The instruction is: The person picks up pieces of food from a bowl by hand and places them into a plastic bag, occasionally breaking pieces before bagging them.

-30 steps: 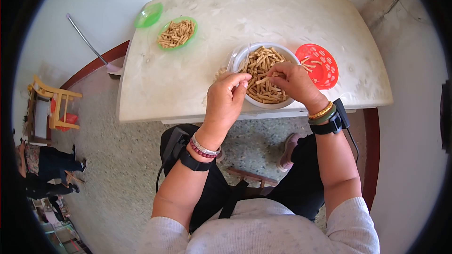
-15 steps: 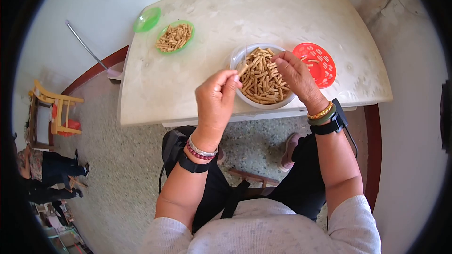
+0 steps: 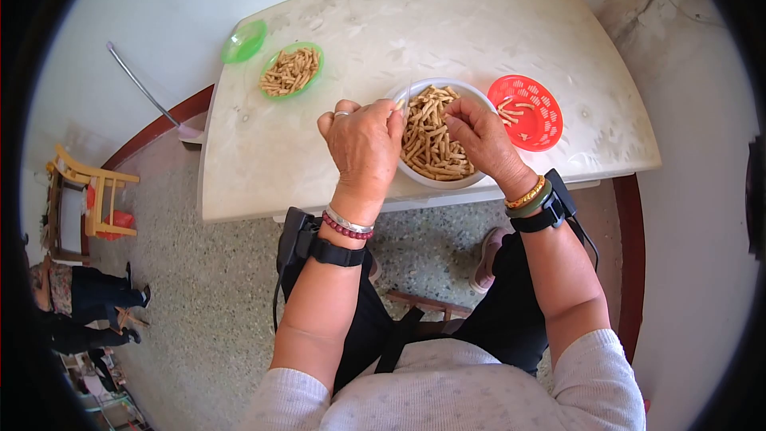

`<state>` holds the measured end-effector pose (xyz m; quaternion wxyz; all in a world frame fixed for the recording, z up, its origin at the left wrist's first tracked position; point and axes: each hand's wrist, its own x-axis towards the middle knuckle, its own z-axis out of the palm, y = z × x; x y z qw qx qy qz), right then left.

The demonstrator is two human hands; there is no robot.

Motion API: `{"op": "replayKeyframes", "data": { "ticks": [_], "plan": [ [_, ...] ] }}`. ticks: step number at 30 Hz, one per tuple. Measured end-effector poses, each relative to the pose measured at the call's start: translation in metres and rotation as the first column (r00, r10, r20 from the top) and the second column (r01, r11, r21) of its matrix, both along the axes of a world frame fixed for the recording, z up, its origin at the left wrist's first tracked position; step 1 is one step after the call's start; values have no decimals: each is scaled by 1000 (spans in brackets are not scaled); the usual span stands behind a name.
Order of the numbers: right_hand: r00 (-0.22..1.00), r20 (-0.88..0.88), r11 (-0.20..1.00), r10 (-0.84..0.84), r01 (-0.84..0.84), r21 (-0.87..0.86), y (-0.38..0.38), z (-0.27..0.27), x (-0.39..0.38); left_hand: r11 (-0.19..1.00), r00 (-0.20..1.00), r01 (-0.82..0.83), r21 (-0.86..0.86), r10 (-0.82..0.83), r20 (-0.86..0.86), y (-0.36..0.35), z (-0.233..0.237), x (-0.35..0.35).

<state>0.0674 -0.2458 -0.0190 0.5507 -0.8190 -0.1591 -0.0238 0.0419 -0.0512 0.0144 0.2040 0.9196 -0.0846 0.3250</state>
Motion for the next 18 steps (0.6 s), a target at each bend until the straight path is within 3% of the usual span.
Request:
{"op": "replayKeyframes", "data": {
  "ticks": [7, 10, 12, 13, 14, 15, 18],
  "plan": [
    [1000, 0, 999, 5, -5, 41, -2, 4, -3, 993, 980, -91, 74, 103, -169, 9, -3, -1],
    [989, -146, 983, 34, -7, 183, -4, 12, -7, 988, 985, -123, 89, 133, -112, 8, 2, -5],
    [979, -154, 947, 136, -83, 310, -3, 16, -8, 994, 976, -38, 100, 15, 216, 3, 19, -14],
    [978, -151, 945, 142, -89, 315, 0, 17, -10, 994, 976, -43, 105, 19, 219, 1, 16, -16],
    [983, -75, 925, 166, -129, 358, 3, 17, -13, 981, 978, 159, -108, -142, 150, -2, 11, -18],
    [983, 3, 902, 186, -172, 396, 6, 18, -15, 885, 944, 331, -327, -309, 119, -5, 7, -20],
    [940, -59, 759, 337, -234, 607, 16, 22, -23, 760, 901, 363, -540, -433, -3, -19, -2, -33]
  ]
}}
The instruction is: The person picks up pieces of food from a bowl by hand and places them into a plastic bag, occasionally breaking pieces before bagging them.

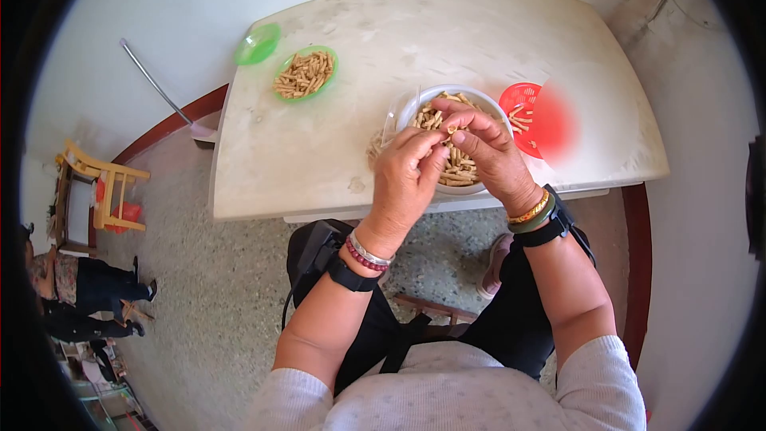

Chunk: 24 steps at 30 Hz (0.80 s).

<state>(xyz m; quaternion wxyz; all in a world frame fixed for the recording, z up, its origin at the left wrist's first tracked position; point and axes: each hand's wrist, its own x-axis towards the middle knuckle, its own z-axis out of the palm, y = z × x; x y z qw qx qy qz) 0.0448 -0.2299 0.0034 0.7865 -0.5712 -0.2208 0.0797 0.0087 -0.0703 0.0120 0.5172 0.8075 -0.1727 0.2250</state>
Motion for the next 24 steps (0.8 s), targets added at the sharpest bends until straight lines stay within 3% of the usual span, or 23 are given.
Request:
{"op": "replayKeyframes", "data": {
  "ticks": [2, 5, 7, 9, 10, 12, 13, 15, 17, 19, 24],
  "plan": [
    [990, -57, 982, 125, -116, 147, 4, -2, -2, 997, 998, 39, -72, -43, -46, -3, -3, -1],
    [979, -66, 968, 191, -177, 178, 8, -1, -4, 994, 997, 62, -95, -66, -40, 0, -8, 2],
    [983, -112, 978, 144, -124, 171, 5, 4, -3, 993, 997, 72, -94, -75, -25, 4, -16, 5],
    [983, -163, 986, 90, -64, 156, -5, 9, 3, 936, 987, 76, -345, -120, -109, 4, -23, 8],
    [987, -144, 997, -75, 75, -1, -15, 10, 9, 950, 944, 9, -312, -111, -312, 10, -25, 5],
    [949, -75, 935, -306, 285, -210, -27, 14, 15, 904, 872, -3, -427, -206, -445, 12, -12, 0],
    [949, -74, 934, -308, 286, -215, -34, 11, 19, 889, 836, -16, -457, -239, -494, 13, -11, 0],
    [939, 91, 791, -333, 330, -515, -44, 2, 24, 856, 804, -27, -516, -288, -521, 13, -8, -1],
    [939, 96, 771, -331, 327, -546, -44, -5, 21, 823, 769, -44, -566, -334, -545, 15, -9, -2],
    [971, -36, 876, -235, 195, -442, -38, -7, 16, 783, 752, -33, -621, -390, -531, 15, -16, 1],
    [988, -147, 923, -46, -14, -384, -14, 3, 4, 701, 718, -42, -712, -474, -509, 15, -18, 0]
  ]
}}
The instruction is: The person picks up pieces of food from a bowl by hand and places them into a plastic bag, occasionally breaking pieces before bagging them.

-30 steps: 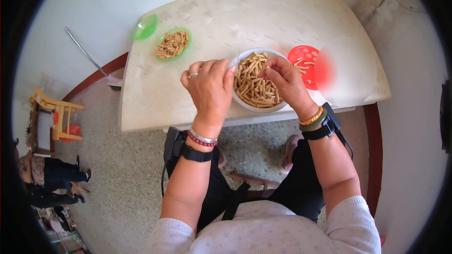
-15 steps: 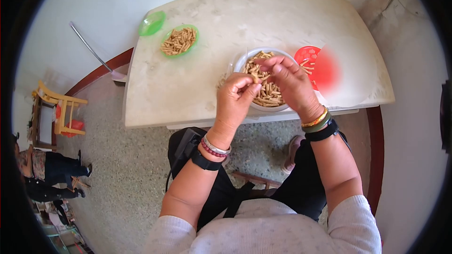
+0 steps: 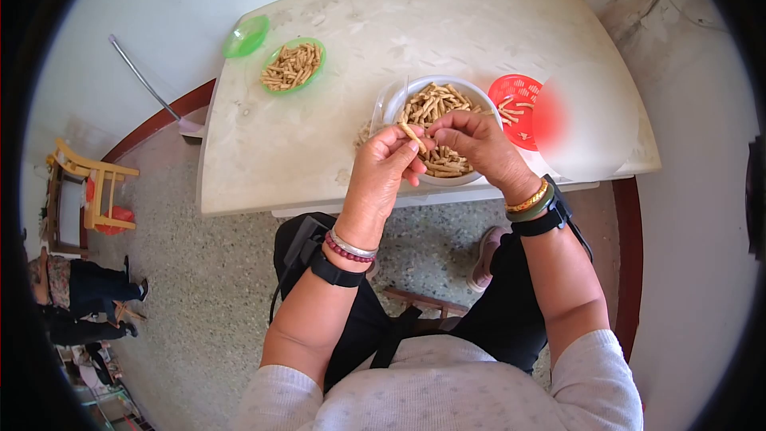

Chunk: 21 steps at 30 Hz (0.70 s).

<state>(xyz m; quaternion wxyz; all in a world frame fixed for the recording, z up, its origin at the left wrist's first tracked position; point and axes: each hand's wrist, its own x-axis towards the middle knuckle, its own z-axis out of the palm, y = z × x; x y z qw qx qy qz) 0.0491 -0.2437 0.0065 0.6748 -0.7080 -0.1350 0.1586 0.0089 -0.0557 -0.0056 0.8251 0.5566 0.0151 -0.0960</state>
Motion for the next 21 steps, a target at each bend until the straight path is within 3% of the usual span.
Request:
{"op": "replayKeyframes", "data": {
  "ticks": [2, 6, 8, 11, 14, 15, 17, 18, 19, 20, 21],
  "plan": [
    [997, -27, 997, 68, -67, 22, 8, 5, -3, 1000, 1000, -15, 3, 15, 14, 1, 4, -1],
    [999, 9, 987, 48, -49, 152, 17, 1, -2, 987, 986, -145, -71, 150, 74, -4, 7, -1],
    [981, -191, 982, 35, 2, 191, 17, 2, -2, 979, 981, -168, -114, 178, 81, -3, 4, 1],
    [947, -289, 939, 142, -37, 341, 19, 0, -4, 986, 973, -160, -43, 165, 161, -1, 0, 3],
    [975, -190, 925, 113, -34, 380, 22, -10, 1, 937, 934, -247, 246, 163, 318, -4, 7, 1],
    [975, -189, 925, 114, -35, 379, 22, -10, 2, 937, 934, -248, 245, 164, 318, -3, 8, 1],
    [982, -184, 900, -47, 121, 419, 23, -7, 5, 775, 752, -552, 307, 305, 584, -2, 15, 0],
    [982, -184, 899, -48, 122, 420, 25, -9, 9, 632, 688, -653, 417, 264, 676, 4, 25, -1],
    [982, -49, 922, -184, 190, 338, 29, -14, 13, 521, 648, -708, 477, 212, 731, 11, 30, 2],
    [948, 98, 927, -302, 268, 264, 32, -17, 16, 456, 602, -750, 479, 173, 779, 18, 27, 11],
    [948, 97, 926, -303, 269, 264, 35, -14, 17, 389, 555, -791, 472, 130, 822, 22, 21, 20]
  ]
}}
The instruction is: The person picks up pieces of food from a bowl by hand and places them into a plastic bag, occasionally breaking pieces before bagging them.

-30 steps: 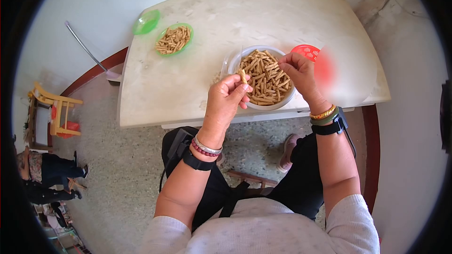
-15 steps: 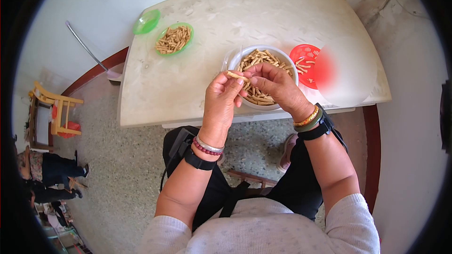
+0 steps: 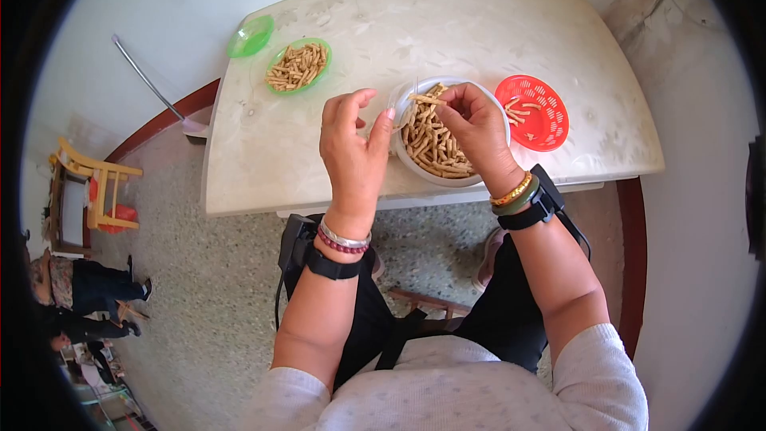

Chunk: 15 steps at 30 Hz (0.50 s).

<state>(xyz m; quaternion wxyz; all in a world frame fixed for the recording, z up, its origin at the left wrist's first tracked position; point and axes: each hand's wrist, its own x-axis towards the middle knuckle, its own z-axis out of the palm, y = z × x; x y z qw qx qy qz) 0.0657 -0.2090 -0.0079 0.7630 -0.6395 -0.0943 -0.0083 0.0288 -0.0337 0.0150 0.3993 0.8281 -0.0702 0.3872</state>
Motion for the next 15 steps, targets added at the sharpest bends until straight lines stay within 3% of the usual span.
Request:
{"op": "replayKeyframes", "data": {
  "ticks": [2, 3, 4, 5, 9, 10, 12, 15],
  "plan": [
    [967, 230, 882, -110, 202, -427, 5, 7, 2, 998, 996, -7, -65, 1, -91, 3, -10, 10],
    [967, 231, 882, -106, 198, -427, 8, 7, 3, 992, 983, -21, -128, -2, -181, 5, -13, 13],
    [931, 354, 826, -85, 264, -498, 12, 5, 5, 992, 984, -24, -127, 0, -181, 6, -17, 16],
    [882, 469, 762, -52, 338, -552, 15, 5, 7, 992, 959, -23, -128, -15, -284, 5, -18, 18],
    [838, 542, 769, 58, 309, -560, 27, 4, 10, 979, 861, 15, -205, -117, -494, 7, -21, 21],
    [840, 540, 769, 56, 309, -559, 28, 4, 10, 979, 860, 16, -204, -117, -496, 7, -23, 22],
    [958, 285, 895, 18, 112, -432, 30, 9, 9, 946, 915, 9, -324, -138, -379, 7, -28, 24],
    [942, 326, 897, -81, 211, -389, 5, 2, 22, 903, 901, -18, -429, -171, -398, 11, -28, 23]
  ]
}}
